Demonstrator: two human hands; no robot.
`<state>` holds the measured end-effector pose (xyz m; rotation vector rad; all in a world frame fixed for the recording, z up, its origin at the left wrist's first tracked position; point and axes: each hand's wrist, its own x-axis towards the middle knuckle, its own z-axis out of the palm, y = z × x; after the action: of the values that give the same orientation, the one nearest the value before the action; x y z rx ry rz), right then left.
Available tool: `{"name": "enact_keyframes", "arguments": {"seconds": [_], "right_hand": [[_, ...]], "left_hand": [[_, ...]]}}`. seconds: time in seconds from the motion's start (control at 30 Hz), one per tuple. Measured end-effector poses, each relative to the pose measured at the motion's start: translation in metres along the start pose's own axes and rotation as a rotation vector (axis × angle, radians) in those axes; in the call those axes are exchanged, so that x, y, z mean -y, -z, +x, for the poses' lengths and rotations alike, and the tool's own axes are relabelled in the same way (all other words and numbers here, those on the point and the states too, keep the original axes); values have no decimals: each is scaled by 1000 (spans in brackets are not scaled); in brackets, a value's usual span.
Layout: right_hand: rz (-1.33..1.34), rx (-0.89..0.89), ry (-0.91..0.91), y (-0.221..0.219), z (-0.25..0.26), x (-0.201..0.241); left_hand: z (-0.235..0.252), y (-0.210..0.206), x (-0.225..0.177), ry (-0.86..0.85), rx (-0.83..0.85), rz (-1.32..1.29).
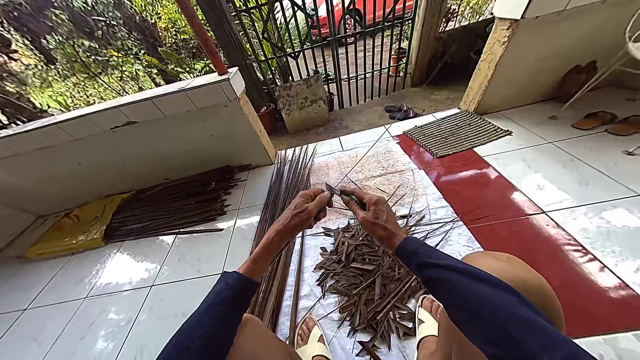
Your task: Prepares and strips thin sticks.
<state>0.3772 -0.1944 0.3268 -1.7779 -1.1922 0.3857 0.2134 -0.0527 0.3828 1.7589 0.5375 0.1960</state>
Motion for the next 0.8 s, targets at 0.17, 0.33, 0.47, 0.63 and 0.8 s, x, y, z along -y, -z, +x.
{"name": "enact_keyframes", "arguments": {"seconds": [0.17, 0.33, 0.47, 0.63, 0.8], "right_hand": [[-50, -88, -12, 0, 1, 1], [-21, -86, -9, 4, 5, 1], [-22, -125, -14, 9, 10, 0], [56, -179, -55, 20, 31, -16], [140, -343, -123, 35, 48, -31]], "left_hand": [[1, 1, 0, -10, 2, 28], [1, 2, 1, -19, 10, 23], [-1, 2, -1, -25, 17, 41], [-4, 3, 2, -23, 48, 41], [-7, 7, 3, -16, 32, 48]]}}
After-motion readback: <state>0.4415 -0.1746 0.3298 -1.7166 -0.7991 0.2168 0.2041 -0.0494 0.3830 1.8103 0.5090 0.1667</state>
